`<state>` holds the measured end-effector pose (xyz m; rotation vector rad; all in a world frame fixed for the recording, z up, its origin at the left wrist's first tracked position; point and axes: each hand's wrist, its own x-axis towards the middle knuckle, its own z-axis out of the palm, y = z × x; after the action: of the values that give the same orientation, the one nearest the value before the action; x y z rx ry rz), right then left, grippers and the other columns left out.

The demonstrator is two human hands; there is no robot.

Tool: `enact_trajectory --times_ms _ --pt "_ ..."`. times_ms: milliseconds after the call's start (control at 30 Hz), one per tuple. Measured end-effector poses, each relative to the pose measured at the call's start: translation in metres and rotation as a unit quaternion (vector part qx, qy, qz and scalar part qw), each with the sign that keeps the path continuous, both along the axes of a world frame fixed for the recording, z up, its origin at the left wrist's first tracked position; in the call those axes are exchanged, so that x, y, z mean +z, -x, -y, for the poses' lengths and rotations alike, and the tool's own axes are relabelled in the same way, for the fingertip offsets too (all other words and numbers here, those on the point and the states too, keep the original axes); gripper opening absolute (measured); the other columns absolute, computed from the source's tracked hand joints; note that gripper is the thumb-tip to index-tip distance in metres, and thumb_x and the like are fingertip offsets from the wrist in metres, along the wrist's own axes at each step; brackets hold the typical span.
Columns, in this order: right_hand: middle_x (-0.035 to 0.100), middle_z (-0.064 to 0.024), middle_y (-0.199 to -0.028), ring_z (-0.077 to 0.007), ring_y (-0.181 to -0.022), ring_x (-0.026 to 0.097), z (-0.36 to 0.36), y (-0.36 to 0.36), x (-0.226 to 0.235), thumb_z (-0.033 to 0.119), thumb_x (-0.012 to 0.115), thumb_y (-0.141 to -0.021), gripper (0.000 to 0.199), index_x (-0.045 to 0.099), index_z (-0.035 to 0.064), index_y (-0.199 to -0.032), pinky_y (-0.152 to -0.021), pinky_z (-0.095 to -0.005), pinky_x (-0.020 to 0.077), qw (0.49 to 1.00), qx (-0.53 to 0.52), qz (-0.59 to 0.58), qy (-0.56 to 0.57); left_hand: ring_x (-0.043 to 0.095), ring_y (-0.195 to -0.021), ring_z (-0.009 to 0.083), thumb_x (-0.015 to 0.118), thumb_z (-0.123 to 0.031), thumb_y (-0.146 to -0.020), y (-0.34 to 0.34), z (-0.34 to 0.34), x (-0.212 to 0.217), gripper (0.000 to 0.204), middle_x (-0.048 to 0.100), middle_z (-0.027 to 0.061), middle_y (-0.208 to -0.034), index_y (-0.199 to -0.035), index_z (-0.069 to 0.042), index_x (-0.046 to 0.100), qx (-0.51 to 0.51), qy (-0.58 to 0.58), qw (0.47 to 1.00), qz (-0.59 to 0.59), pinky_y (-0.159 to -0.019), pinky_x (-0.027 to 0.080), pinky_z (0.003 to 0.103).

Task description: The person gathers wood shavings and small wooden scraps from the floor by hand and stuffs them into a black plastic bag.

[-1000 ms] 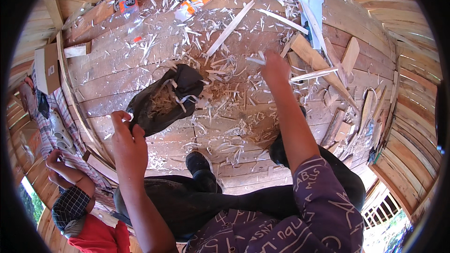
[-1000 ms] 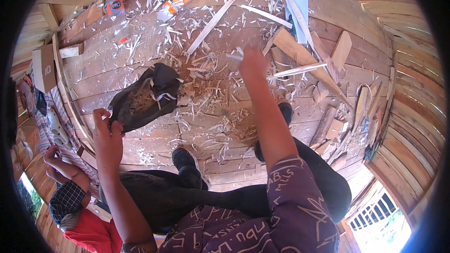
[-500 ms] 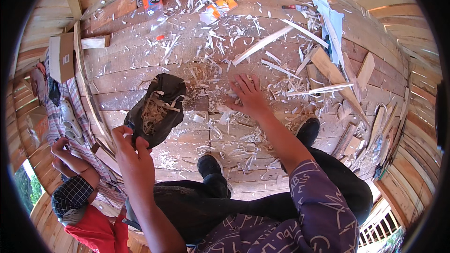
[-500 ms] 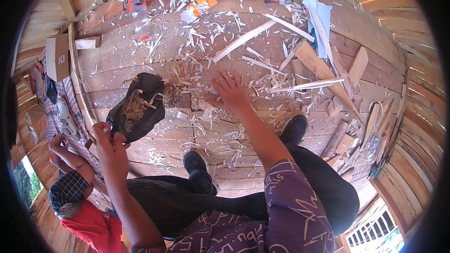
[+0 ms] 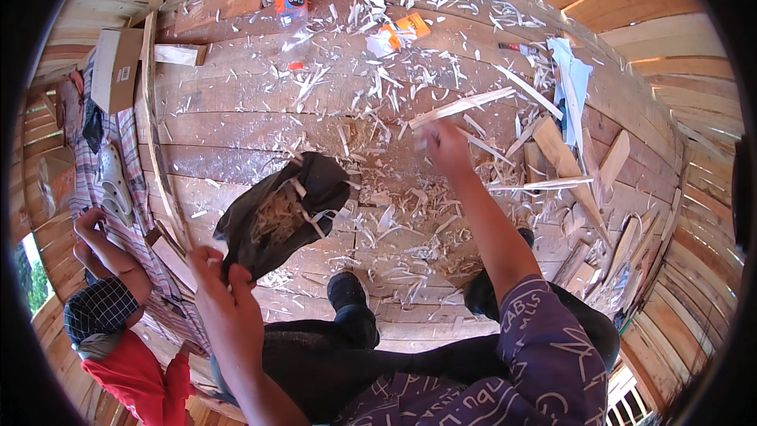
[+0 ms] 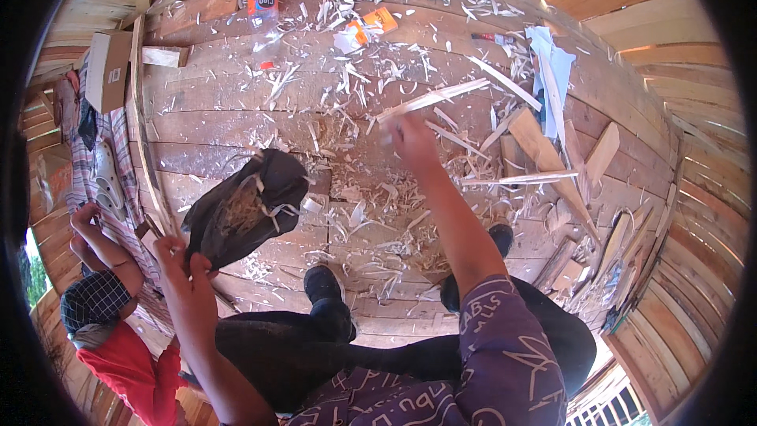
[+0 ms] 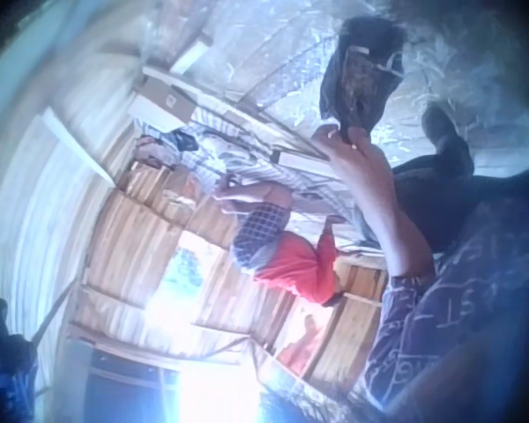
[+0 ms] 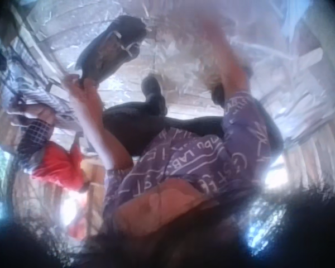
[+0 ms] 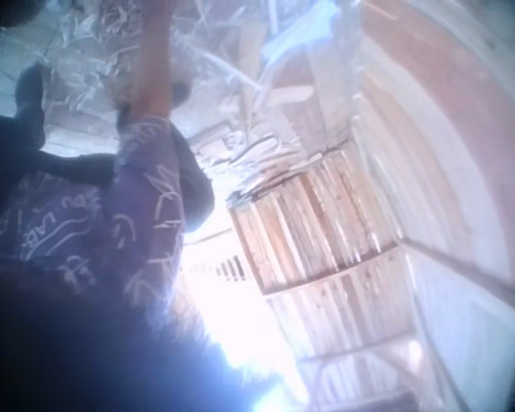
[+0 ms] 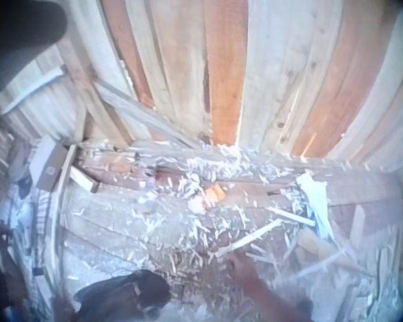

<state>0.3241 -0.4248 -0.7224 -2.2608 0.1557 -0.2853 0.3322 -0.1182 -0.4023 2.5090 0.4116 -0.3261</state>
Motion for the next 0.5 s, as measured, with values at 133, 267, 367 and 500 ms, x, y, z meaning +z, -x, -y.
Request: enact_trajectory --times_ms 133,267,367,500 --pt "0.061 -0.0157 -0.095 -0.0329 -0.086 0.06 0.027 -0.087 -0.006 0.026 0.064 -0.086 0.028 0.061 0.0062 -0.105 -0.075 -0.0434 0.0482 0.986 -0.147 -0.055 0.056 0.055 -0.063 0.0167 0.044 0.004 -0.092 0.019 -0.009 0.003 0.017 0.05 0.0116 -0.073 -0.107 -0.001 0.039 0.045 0.001 0.999 -0.005 -0.059 0.045 0.028" --pt "0.053 -0.0166 -0.119 -0.0353 -0.113 0.049 0.012 -0.13 -0.015 0.044 0.068 -0.08 0.054 0.059 0.0037 -0.115 -0.097 -0.0497 0.0351 0.977 -0.146 -0.043 0.148 0.053 -0.07 0.0121 0.041 0.003 -0.094 0.038 -0.026 0.015 0.019 0.05 0.0098 -0.083 -0.112 -0.003 0.036 0.057 -0.023 0.997 -0.053 -0.06 0.052 0.026" --pt "0.047 -0.0192 -0.13 -0.0353 -0.125 0.04 -0.031 -0.117 -0.006 0.054 0.067 -0.076 0.07 0.056 0.0025 -0.121 -0.105 -0.0523 0.0276 0.981 -0.04 -0.019 0.189 0.053 -0.07 0.0116 0.041 0.002 -0.094 0.044 -0.032 0.017 0.019 0.05 0.0095 -0.083 -0.111 -0.003 0.036 0.09 -0.026 0.994 -0.049 -0.06 0.052 0.025" --pt "0.04 -0.0196 -0.139 -0.034 -0.133 0.033 -0.07 -0.09 0.01 0.06 0.069 -0.07 0.081 0.054 0.0035 -0.127 -0.108 -0.0571 0.0212 0.977 0.067 -0.033 0.198 0.052 -0.07 0.0105 0.041 0.001 -0.094 0.051 -0.038 0.014 0.02 0.05 0.009 -0.083 -0.113 -0.003 0.036 0.115 -0.015 0.992 -0.05 -0.061 0.053 0.024"
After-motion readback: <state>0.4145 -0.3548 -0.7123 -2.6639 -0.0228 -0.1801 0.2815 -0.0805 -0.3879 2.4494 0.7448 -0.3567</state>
